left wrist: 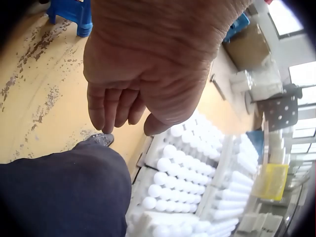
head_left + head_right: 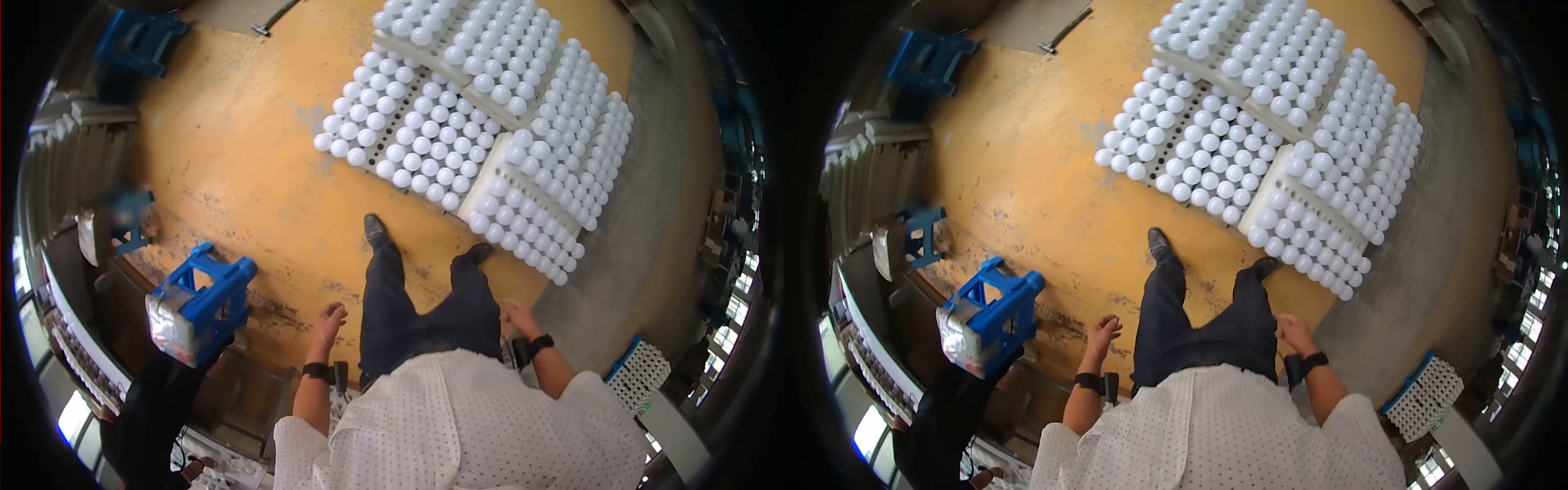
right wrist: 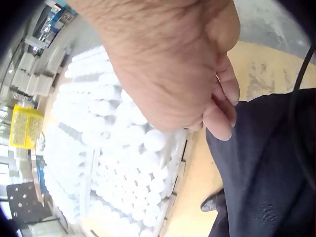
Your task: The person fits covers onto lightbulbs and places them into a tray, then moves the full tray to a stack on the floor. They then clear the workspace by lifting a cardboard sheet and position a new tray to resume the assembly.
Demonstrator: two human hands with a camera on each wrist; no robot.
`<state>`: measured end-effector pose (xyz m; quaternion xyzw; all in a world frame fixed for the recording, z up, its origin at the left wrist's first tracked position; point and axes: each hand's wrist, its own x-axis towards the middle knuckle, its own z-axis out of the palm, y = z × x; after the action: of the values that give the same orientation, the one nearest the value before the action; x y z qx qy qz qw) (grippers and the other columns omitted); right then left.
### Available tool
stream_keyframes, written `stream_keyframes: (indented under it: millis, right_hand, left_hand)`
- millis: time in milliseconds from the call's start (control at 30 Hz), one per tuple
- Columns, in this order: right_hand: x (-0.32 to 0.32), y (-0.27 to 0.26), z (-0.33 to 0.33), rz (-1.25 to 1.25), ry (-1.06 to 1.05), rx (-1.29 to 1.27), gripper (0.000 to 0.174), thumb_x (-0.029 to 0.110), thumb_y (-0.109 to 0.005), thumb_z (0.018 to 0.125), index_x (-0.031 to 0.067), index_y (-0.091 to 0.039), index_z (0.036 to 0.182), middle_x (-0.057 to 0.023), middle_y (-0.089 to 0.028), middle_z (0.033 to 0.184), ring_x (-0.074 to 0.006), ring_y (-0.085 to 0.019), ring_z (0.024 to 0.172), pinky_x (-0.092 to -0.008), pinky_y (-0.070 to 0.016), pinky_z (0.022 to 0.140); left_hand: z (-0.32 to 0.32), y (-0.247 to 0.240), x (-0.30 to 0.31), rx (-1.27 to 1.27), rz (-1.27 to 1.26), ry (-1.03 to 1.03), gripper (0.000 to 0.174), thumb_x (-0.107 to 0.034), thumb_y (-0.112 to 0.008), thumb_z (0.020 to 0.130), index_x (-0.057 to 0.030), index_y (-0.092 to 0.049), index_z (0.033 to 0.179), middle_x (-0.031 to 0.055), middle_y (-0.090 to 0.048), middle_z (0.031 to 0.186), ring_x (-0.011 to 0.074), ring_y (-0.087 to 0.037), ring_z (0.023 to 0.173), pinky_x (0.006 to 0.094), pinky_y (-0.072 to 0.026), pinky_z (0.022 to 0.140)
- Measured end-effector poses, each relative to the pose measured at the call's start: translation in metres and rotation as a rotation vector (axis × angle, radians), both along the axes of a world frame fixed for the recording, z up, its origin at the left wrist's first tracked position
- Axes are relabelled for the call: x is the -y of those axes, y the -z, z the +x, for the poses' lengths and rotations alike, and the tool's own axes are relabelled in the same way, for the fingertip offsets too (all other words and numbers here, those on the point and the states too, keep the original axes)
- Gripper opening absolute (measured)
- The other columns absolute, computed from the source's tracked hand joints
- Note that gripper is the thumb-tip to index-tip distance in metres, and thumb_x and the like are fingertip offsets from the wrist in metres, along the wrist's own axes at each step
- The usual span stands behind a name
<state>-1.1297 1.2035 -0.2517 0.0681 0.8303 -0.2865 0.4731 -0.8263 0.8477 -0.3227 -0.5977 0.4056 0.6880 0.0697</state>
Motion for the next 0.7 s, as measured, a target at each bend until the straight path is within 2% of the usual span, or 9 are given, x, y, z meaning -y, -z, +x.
stream_keyframes:
  millis: [100, 167, 200, 233, 300, 400, 500, 567, 700]
  right_hand:
    - [0.018, 0.041, -0.044, -0.141, -0.400, -0.266, 0.026, 0.019, -0.047, 0.086, -0.0016, -0.054, 0.072, -0.0057, -0.054, 0.059, -0.0116, -0.048, 0.055, -0.0294, -0.0403, 0.052]
    - [0.105, 0.056, -0.081, -0.271, -0.604, -0.113, 0.020, 0.016, -0.048, 0.088, 0.0039, -0.058, 0.076, -0.0023, -0.056, 0.064, -0.0104, -0.052, 0.056, -0.0262, -0.0452, 0.052]
    - [0.107, 0.051, -0.089, -0.306, -0.562, -0.115, 0.015, 0.013, -0.050, 0.084, 0.0019, -0.060, 0.084, -0.0042, -0.057, 0.066, -0.0112, -0.053, 0.055, -0.0256, -0.0450, 0.050]
    - [0.119, 0.045, -0.108, -0.339, -0.519, -0.109, 0.018, 0.009, -0.051, 0.079, -0.0001, -0.062, 0.091, -0.0060, -0.059, 0.067, -0.0121, -0.055, 0.055, -0.0250, -0.0448, 0.048]
    - [0.173, 0.047, -0.132, -0.144, -0.543, 0.078, 0.034, 0.007, -0.051, 0.077, -0.0021, -0.053, 0.110, -0.0081, -0.060, 0.072, -0.0163, -0.057, 0.054, -0.0281, -0.0462, 0.047]
    - [0.245, 0.051, -0.141, -0.159, -0.579, 0.244, 0.037, 0.008, -0.051, 0.077, -0.0027, -0.051, 0.112, -0.0085, -0.059, 0.073, -0.0170, -0.057, 0.054, -0.0299, -0.0472, 0.047]
    - [0.310, 0.103, -0.154, -0.132, -0.794, 0.220, 0.023, 0.005, -0.054, 0.078, -0.0009, -0.057, 0.100, -0.0067, -0.055, 0.063, -0.0166, -0.054, 0.049, -0.0287, -0.0442, 0.043]
    - [0.360, 0.109, -0.142, -0.117, -0.629, 0.268, 0.025, 0.005, -0.053, 0.077, -0.0016, -0.056, 0.101, -0.0068, -0.055, 0.061, -0.0170, -0.054, 0.047, -0.0288, -0.0438, 0.042]
    - [0.478, 0.120, -0.128, -0.244, -0.635, 0.238, 0.011, 0.001, -0.046, 0.076, 0.0040, -0.048, 0.065, -0.0055, -0.045, 0.055, -0.0151, -0.044, 0.042, -0.0277, -0.0339, 0.035]
  left_hand:
    - [0.018, -0.018, -0.011, -0.067, -0.050, -0.232, 0.035, -0.022, -0.058, 0.082, 0.0030, -0.057, 0.107, 0.0103, -0.062, 0.096, 0.0175, -0.061, 0.086, 0.0290, -0.0505, 0.071]
    - [0.050, -0.047, -0.004, 0.020, -0.139, -0.400, 0.036, -0.021, -0.058, 0.082, 0.0026, -0.056, 0.109, 0.0090, -0.063, 0.097, 0.0175, -0.061, 0.087, 0.0289, -0.0507, 0.070]
    - [0.074, -0.070, 0.005, 0.017, -0.230, -0.534, 0.035, -0.021, -0.059, 0.080, 0.0007, -0.059, 0.108, 0.0102, -0.065, 0.092, 0.0176, -0.062, 0.081, 0.0290, -0.0510, 0.069]
    - [0.041, -0.046, -0.033, 0.110, -0.251, -0.262, 0.035, -0.023, -0.060, 0.078, -0.0015, -0.062, 0.105, 0.0117, -0.066, 0.086, 0.0177, -0.063, 0.075, 0.0288, -0.0505, 0.069]
    - [0.030, -0.063, -0.035, 0.106, -0.317, -0.305, 0.036, -0.026, -0.062, 0.076, -0.0017, -0.063, 0.102, 0.0117, -0.067, 0.085, 0.0184, -0.063, 0.071, 0.0295, -0.0498, 0.067]
    - [0.023, -0.097, -0.007, 0.079, -0.312, -0.380, 0.037, -0.025, -0.062, 0.077, 0.0000, -0.062, 0.104, 0.0103, -0.066, 0.087, 0.0162, -0.062, 0.071, 0.0281, -0.0496, 0.065]
    - [0.008, -0.088, 0.051, 0.077, -0.351, -0.366, 0.037, -0.023, -0.062, 0.078, 0.0007, -0.061, 0.106, 0.0089, -0.065, 0.089, 0.0146, -0.061, 0.075, 0.0268, -0.0500, 0.065]
    - [0.020, -0.087, 0.100, 0.103, -0.460, -0.315, 0.039, -0.026, -0.061, 0.076, 0.0001, -0.061, 0.105, 0.0123, -0.067, 0.092, 0.0223, -0.064, 0.084, 0.0317, -0.0492, 0.077]
    - [0.050, -0.107, 0.196, 0.274, -0.646, -0.235, 0.039, -0.028, -0.061, 0.076, 0.0003, -0.063, 0.102, 0.0156, -0.066, 0.095, 0.0246, -0.063, 0.089, 0.0323, -0.0488, 0.080]
